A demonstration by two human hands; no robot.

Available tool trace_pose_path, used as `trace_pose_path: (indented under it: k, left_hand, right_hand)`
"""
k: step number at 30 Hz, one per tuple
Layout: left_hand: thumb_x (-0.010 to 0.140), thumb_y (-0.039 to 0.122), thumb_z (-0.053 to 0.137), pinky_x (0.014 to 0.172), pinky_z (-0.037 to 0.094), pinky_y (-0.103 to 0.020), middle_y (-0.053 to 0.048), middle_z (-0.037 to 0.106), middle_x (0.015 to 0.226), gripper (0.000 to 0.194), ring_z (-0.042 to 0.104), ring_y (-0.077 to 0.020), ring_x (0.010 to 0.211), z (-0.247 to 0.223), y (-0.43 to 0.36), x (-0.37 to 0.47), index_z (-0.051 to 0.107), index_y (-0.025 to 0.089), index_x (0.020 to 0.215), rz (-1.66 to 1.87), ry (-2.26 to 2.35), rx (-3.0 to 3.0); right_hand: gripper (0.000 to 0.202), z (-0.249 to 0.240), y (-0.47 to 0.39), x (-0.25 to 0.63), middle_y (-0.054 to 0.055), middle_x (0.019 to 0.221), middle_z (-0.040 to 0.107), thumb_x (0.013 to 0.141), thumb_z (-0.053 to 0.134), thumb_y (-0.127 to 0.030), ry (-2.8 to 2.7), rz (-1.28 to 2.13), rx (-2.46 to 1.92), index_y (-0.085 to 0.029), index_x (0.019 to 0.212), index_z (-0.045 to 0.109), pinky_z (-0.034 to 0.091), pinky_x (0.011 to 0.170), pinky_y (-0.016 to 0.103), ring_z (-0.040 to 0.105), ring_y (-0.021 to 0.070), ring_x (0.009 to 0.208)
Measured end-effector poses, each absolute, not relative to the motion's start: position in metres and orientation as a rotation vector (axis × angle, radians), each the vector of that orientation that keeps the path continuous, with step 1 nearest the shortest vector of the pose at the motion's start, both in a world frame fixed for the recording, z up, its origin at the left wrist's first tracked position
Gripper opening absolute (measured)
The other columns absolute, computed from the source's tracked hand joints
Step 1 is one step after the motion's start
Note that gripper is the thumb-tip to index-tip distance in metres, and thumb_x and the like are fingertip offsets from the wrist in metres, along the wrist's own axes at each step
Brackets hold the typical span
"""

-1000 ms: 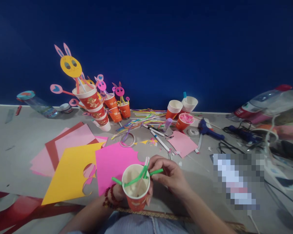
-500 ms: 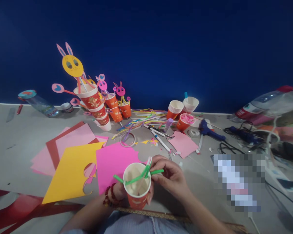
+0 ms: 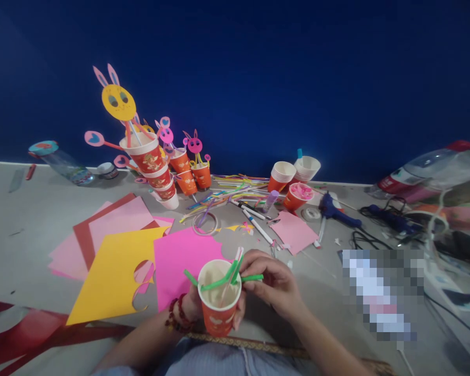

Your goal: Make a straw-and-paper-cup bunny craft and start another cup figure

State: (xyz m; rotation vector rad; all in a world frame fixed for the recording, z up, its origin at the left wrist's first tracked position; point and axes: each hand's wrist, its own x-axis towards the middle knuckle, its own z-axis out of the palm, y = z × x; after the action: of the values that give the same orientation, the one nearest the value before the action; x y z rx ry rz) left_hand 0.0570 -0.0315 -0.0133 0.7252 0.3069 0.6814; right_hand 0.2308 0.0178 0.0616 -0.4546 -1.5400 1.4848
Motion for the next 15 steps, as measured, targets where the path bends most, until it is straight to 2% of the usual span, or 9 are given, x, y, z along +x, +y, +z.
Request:
trace_pose_path:
  k: [6, 11, 15]
  left_hand:
    - [0.055, 0.103, 0.040, 0.048, 0.038, -0.025, -0.005, 0.062, 0.060, 0.100, 0.053, -0.0142, 0.049, -0.024, -0.039, 0.058, 0.067, 0.011, 0.085, 0.894, 0.183, 0.602]
    - [0.061, 0.098, 0.049, 0.050, 0.041, -0.025, -0.007, 0.067, 0.075, 0.099, 0.057, -0.0144, 0.053, -0.029, -0.037, 0.059, 0.067, 0.010, 0.104, 0.946, 0.066, 0.542]
    - [0.058, 0.098, 0.052, 0.048, 0.041, -0.025, -0.007, 0.068, 0.080, 0.100, 0.057, -0.0138, 0.052, -0.028, -0.037, 0.064, 0.067, 0.011, 0.107, 0.960, 0.091, 0.522]
  right_hand:
    - [0.005, 0.061, 0.021, 0.230, 0.004, 0.092, 0.070, 0.090, 0.075, -0.029, -1.594, 1.492, -0.485, -0.025, 0.093, 0.076, 0.052, 0.084, 0.030, 0.066, 0.0187, 0.090]
    - [0.033, 0.057, 0.025, 0.235, 0.007, 0.115, 0.063, 0.085, 0.080, -0.037, -1.542, 1.546, -0.477, -0.030, 0.116, 0.070, 0.054, 0.088, 0.032, 0.062, 0.0221, 0.105]
    - [0.036, 0.060, 0.031, 0.245, 0.010, 0.119, 0.061, 0.089, 0.073, -0.048, -1.621, 1.532, -0.453, -0.028, 0.118, 0.071, 0.048, 0.100, 0.037, 0.055, 0.0271, 0.118]
